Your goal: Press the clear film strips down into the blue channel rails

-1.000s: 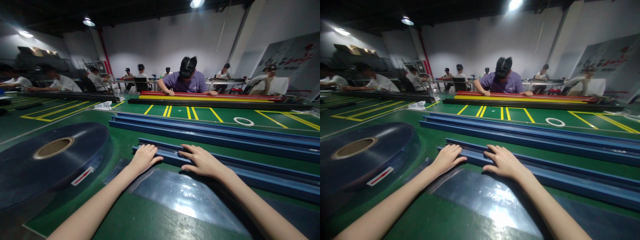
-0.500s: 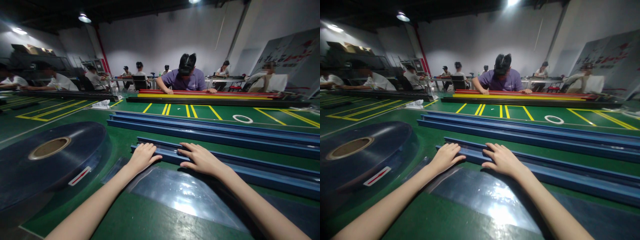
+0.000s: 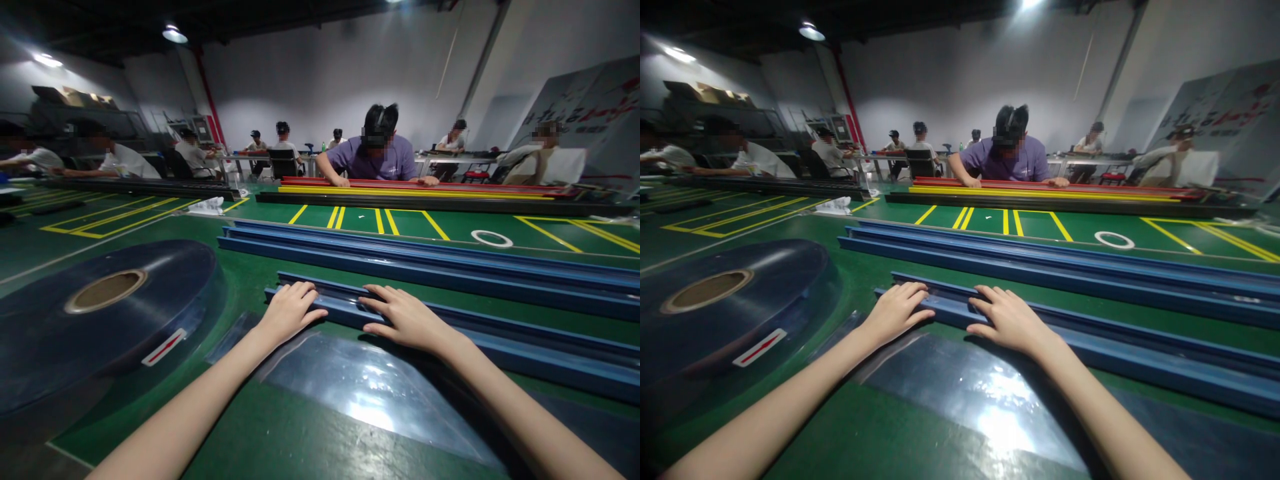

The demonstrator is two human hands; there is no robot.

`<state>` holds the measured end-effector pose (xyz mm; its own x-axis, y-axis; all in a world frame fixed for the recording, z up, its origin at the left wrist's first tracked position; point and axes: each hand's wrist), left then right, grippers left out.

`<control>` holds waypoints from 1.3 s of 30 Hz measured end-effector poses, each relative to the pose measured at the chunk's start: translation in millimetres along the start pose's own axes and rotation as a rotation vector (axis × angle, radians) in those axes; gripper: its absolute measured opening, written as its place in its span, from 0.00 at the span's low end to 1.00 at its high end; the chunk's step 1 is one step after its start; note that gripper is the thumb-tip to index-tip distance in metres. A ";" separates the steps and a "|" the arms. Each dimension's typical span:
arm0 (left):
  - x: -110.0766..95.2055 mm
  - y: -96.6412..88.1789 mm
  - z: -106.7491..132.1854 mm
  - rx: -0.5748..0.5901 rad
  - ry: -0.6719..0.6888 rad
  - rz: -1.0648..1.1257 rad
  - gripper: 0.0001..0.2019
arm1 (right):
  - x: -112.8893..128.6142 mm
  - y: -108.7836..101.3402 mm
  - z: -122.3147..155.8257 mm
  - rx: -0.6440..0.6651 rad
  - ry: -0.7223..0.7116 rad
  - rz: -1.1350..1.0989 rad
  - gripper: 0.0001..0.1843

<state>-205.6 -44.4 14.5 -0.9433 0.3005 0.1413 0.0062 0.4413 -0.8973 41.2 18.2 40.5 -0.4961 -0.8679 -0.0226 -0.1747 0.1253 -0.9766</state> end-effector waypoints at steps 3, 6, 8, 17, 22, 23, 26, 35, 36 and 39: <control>0.1 -0.1 0.1 -0.002 0.003 0.001 0.19 | -0.8 0.2 0.1 -0.005 0.003 -0.020 0.30; -0.1 -0.2 0.2 -0.002 0.005 0.001 0.19 | -0.8 -0.3 0.1 0.000 0.004 -0.025 0.29; -0.4 -0.1 0.2 0.002 0.006 -0.002 0.19 | -0.3 -0.9 0.0 0.004 0.005 -0.025 0.29; -0.6 -1.3 0.0 0.030 -0.004 -0.034 0.20 | 0.0 -0.5 -0.4 -0.003 -0.007 -0.019 0.29; 3.8 -5.8 -0.6 0.065 -0.031 0.015 0.21 | 0.1 -1.1 -0.2 -0.012 -0.011 -0.023 0.28; 5.3 -7.0 -0.8 0.074 -0.046 0.031 0.21 | 0.1 -1.1 -0.1 -0.012 -0.011 -0.023 0.28; 10.0 -10.8 -2.0 0.106 -0.109 0.063 0.20 | -0.3 -0.8 0.0 -0.022 -0.012 -0.033 0.28; 22.8 -20.7 -5.1 0.202 -0.259 0.100 0.25 | -0.5 -0.7 -0.3 -0.006 -0.011 -0.010 0.28; 25.0 -20.4 -4.9 0.209 -0.266 0.100 0.25 | -0.3 -0.8 -0.4 -0.005 -0.013 -0.010 0.28; 31.7 -18.1 -3.9 0.223 -0.279 0.099 0.25 | 0.1 -0.9 -0.3 -0.014 -0.017 -0.013 0.27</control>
Point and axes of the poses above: each hand's wrist, its own z-axis away from the middle knuckle, its own y-axis out of the palm, x = y × z, and after that the axes turned 2 degrees about -x, right-handed
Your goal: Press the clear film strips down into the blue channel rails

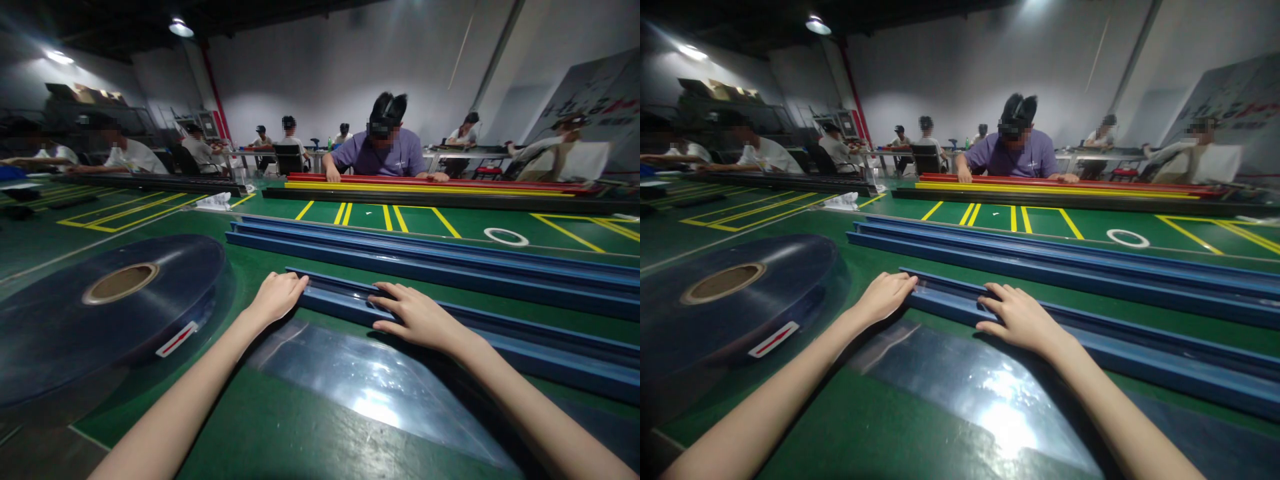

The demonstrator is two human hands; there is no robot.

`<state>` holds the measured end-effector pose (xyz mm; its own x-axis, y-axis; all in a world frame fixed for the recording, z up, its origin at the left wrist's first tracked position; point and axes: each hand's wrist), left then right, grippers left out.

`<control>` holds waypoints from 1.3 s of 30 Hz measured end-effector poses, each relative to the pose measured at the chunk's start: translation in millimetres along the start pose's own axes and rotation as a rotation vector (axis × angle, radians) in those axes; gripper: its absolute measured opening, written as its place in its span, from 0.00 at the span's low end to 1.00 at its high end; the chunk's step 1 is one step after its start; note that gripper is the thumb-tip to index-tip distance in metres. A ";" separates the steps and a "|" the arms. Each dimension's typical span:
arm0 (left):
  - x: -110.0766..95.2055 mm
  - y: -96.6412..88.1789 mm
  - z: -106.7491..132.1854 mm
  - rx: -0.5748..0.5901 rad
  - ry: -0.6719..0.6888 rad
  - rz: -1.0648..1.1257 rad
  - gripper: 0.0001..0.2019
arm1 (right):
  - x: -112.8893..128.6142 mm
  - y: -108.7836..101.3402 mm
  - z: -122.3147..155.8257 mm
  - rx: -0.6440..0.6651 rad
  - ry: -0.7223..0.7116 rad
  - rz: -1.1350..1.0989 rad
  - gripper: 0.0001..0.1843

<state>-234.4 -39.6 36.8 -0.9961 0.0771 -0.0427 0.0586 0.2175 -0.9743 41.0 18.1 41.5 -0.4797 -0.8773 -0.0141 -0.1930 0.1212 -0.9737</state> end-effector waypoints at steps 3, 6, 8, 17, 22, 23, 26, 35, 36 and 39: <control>5.1 0.9 -0.6 -0.010 -0.023 0.010 0.25 | -0.1 0.2 0.1 -0.011 -0.001 -0.016 0.27; 7.5 -0.3 -0.1 -0.045 -0.108 -0.021 0.25 | -0.9 0.6 0.3 -0.018 -0.001 -0.027 0.27; 9.3 -1.8 0.9 -0.084 -0.180 -0.053 0.25 | -1.5 0.9 0.3 -0.016 0.000 -0.023 0.27; 8.7 -3.9 6.3 -0.281 -0.246 -0.190 0.17 | -2.1 -2.9 2.3 -0.074 -0.013 -0.031 0.26; -37.2 1.0 -1.4 -0.345 0.010 -0.068 0.13 | -9.5 -17.4 13.2 -0.166 0.068 -0.012 0.21; -50.4 2.1 -4.0 -0.335 0.086 -0.042 0.13 | -12.1 -20.3 17.6 -0.165 0.093 -0.001 0.20; -93.8 4.3 -12.9 -0.290 0.318 0.006 0.14 | -21.6 -26.3 35.0 -0.162 0.189 0.044 0.19; -206.8 18.4 -38.0 -0.202 0.571 0.049 0.34 | -50.1 -35.7 96.9 -0.197 0.431 0.177 0.15; -212.8 21.7 -39.5 -0.198 0.571 0.045 0.36 | -52.7 -36.2 103.4 -0.198 0.443 0.180 0.15; -221.2 30.2 -42.8 -0.195 0.551 0.007 0.37 | -59.7 -35.7 121.4 -0.197 0.462 0.178 0.15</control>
Point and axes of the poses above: each hand's wrist, its own z-axis away from the middle knuckle, its own y-axis out of the palm, x = y × z, and after that the axes turned 2 degrees about -x, right-handed
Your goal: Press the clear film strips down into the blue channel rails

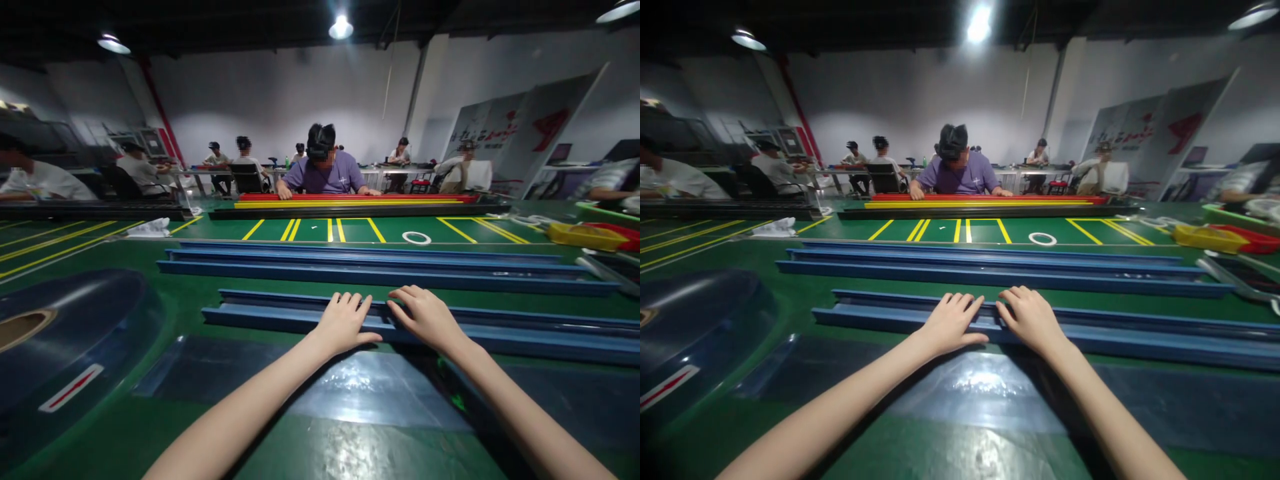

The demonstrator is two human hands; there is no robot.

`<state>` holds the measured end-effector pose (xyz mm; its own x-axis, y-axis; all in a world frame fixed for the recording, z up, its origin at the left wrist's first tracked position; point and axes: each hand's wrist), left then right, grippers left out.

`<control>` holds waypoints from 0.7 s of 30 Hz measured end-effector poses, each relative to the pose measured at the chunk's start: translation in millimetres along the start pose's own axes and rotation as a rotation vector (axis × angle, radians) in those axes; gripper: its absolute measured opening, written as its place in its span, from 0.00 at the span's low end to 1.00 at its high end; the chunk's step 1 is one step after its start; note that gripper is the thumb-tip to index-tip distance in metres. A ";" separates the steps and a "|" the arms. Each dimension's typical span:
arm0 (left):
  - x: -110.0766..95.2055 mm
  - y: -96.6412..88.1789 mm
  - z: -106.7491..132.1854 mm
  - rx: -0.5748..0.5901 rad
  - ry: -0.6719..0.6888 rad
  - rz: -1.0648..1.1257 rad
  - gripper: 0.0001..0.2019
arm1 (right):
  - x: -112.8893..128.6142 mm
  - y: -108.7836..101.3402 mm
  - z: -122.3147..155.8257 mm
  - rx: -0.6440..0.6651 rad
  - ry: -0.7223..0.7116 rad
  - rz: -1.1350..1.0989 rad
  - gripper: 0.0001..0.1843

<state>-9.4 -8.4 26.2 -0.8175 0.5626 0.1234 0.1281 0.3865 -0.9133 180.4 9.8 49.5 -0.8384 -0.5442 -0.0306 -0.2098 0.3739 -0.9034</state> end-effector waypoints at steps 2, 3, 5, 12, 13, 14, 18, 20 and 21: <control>0.7 3.7 -0.9 0.000 0.008 -0.029 0.37 | -7.7 1.0 7.4 -0.004 -0.001 -0.003 0.16; 1.6 4.7 -1.0 -0.002 0.017 -0.039 0.37 | -10.9 1.6 10.5 -0.009 -0.003 -0.005 0.16; 4.1 5.8 -1.0 -0.007 0.029 -0.055 0.37 | -16.0 3.1 15.9 -0.018 -0.004 -0.008 0.17; 26.0 7.3 4.2 -0.006 0.034 -0.086 0.35 | -28.8 10.1 24.6 -0.027 0.009 -0.040 0.24; 31.2 7.6 5.9 -0.008 0.036 -0.089 0.35 | -30.5 10.9 24.7 -0.016 0.009 -0.044 0.25; 36.6 7.7 7.9 -0.009 0.038 -0.092 0.34 | -32.1 11.4 24.5 -0.004 0.006 -0.047 0.27; 59.2 7.0 17.2 0.003 0.044 -0.114 0.33 | -38.7 12.8 22.9 0.034 -0.010 -0.043 0.33; 71.3 6.0 22.0 0.013 0.045 -0.132 0.33 | -42.6 14.1 22.3 0.045 -0.011 -0.038 0.34; 77.7 5.3 24.3 0.015 0.044 -0.140 0.33 | -44.8 15.0 22.0 0.048 -0.011 -0.037 0.34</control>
Point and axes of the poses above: each hand's wrist, its own z-axis away from the middle knuckle, its own y-axis out of the palm, x = y × z, and after that the axes turned 2 degrees about -x, right-handed
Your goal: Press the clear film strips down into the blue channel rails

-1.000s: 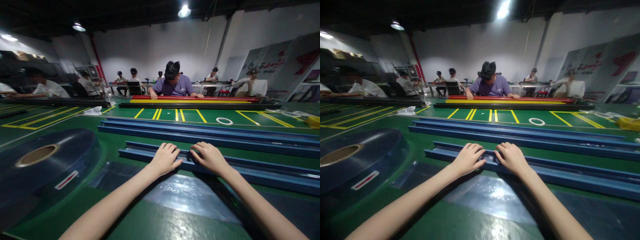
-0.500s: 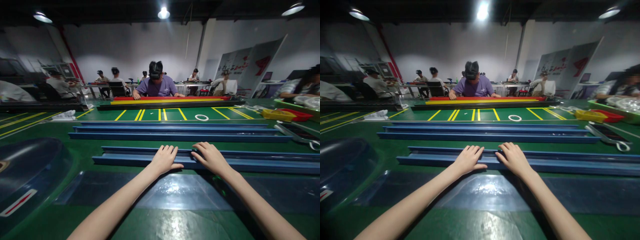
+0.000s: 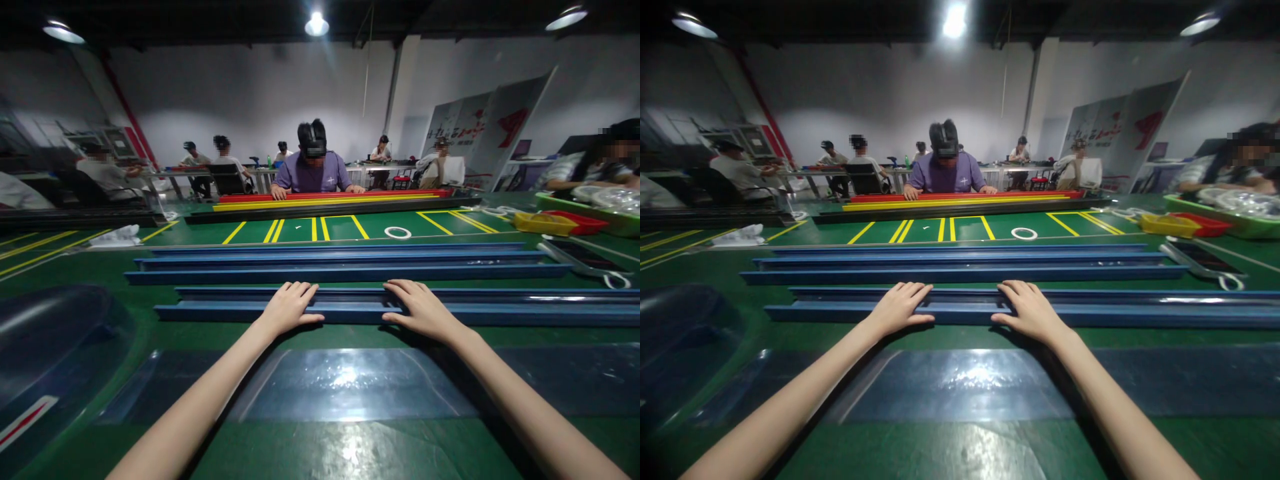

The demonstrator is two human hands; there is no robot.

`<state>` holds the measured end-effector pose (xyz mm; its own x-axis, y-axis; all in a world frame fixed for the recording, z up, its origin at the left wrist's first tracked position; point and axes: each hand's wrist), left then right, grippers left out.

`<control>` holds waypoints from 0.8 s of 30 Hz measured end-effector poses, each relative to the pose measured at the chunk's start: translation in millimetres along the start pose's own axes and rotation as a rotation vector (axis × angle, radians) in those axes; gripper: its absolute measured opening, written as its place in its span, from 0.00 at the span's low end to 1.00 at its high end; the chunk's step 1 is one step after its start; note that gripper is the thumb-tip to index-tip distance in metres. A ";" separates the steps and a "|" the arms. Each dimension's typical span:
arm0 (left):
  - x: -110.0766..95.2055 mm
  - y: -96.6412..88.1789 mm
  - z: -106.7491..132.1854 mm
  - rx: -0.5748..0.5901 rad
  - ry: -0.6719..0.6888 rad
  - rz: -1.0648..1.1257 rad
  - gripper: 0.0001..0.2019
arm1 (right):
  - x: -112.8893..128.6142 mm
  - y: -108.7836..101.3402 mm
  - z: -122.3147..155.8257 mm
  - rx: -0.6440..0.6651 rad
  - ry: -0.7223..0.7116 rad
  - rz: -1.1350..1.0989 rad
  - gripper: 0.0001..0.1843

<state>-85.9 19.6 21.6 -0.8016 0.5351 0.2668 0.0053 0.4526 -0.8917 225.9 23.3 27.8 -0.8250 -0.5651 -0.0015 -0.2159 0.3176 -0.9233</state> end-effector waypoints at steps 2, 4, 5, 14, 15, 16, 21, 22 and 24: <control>13.9 0.4 5.2 0.014 0.005 -0.008 0.33 | -5.1 2.0 -0.5 0.001 0.003 0.000 0.34; 29.3 1.0 10.8 0.032 0.002 -0.005 0.32 | -10.7 4.3 -1.3 -0.001 0.010 -0.001 0.34; 37.4 1.4 13.9 0.043 -0.002 0.001 0.32 | -13.4 5.4 -1.9 -0.001 0.015 0.000 0.34; 100.1 11.1 48.7 0.058 -0.090 0.108 0.35 | -11.7 16.4 -18.3 -0.016 0.015 0.054 0.34; 103.4 11.6 52.6 0.044 -0.100 0.116 0.34 | -8.4 18.0 -21.5 -0.017 -0.002 0.062 0.34; 106.2 11.9 56.4 0.025 -0.111 0.119 0.33 | -5.0 19.7 -24.7 -0.020 -0.018 0.070 0.34; 119.1 13.4 71.8 -0.075 -0.201 0.101 0.32 | 8.4 27.3 -39.0 -0.057 -0.055 0.078 0.34; 121.6 13.8 73.3 -0.091 -0.235 0.104 0.31 | 10.1 28.3 -41.1 -0.063 -0.061 0.076 0.33; 124.4 13.9 73.5 -0.106 -0.295 0.114 0.30 | 12.8 29.9 -44.5 -0.073 -0.065 0.070 0.33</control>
<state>-229.5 40.0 15.5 -0.9309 0.3635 0.0366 0.1542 0.4817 -0.8626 185.7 59.5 17.3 -0.8041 -0.5874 -0.0920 -0.1986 0.4113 -0.8896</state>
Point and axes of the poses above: each hand's wrist, its own z-axis away from the middle knuckle, its own y-axis out of the palm, x = y × z, and after that the axes turned 2 degrees about -x, right-handed
